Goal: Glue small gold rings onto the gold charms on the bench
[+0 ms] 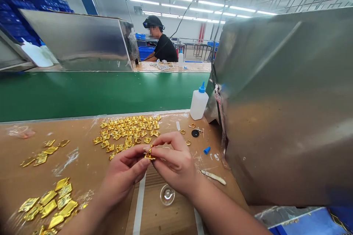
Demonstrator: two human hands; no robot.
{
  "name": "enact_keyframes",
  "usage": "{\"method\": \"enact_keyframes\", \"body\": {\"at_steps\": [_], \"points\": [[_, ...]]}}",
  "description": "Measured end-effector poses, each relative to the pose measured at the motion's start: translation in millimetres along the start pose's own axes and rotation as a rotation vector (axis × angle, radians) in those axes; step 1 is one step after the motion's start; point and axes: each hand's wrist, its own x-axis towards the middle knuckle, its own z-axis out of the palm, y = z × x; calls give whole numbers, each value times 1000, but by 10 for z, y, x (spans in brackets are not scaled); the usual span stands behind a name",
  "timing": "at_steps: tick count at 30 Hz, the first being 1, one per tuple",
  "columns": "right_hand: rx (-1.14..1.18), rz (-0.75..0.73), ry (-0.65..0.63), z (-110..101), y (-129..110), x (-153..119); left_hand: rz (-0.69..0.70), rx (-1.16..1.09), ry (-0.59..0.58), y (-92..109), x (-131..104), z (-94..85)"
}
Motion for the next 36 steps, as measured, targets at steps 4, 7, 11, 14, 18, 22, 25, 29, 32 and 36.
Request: {"method": "enact_keyframes", "body": {"at_steps": [4,7,11,14,18,22,25,29,32,36], "points": [[59,81,17,45,-19,7,44,26,16,-63,-15,-20],[84,123,30,72,-25,-6,59,21,14,-108,-24,-19],[112,144,22,78,-28,-20,83,20,28,-137,-31,-11],[146,146,-3,67,-24,-13,94,42,48,-120,-29,-14],[167,161,-18,60,9,-2,76,57,51,-68,4,-25],[49,128,-28,47,57,-11,-47,-8,-5,-70,57,-51],[-68,50,-17,20,86,-22,-105,-45,-56,-96,72,-61],[-189,-42,-7,-23,107,-29,-146,-61,-74,-86,52,-32],[-252,-69,-4,-46,100,-27,-163,-65,-64,-64,39,-9],[-293,-97,-3,-68,63,1,-177,-58,-56,-60,45,-4]]}}
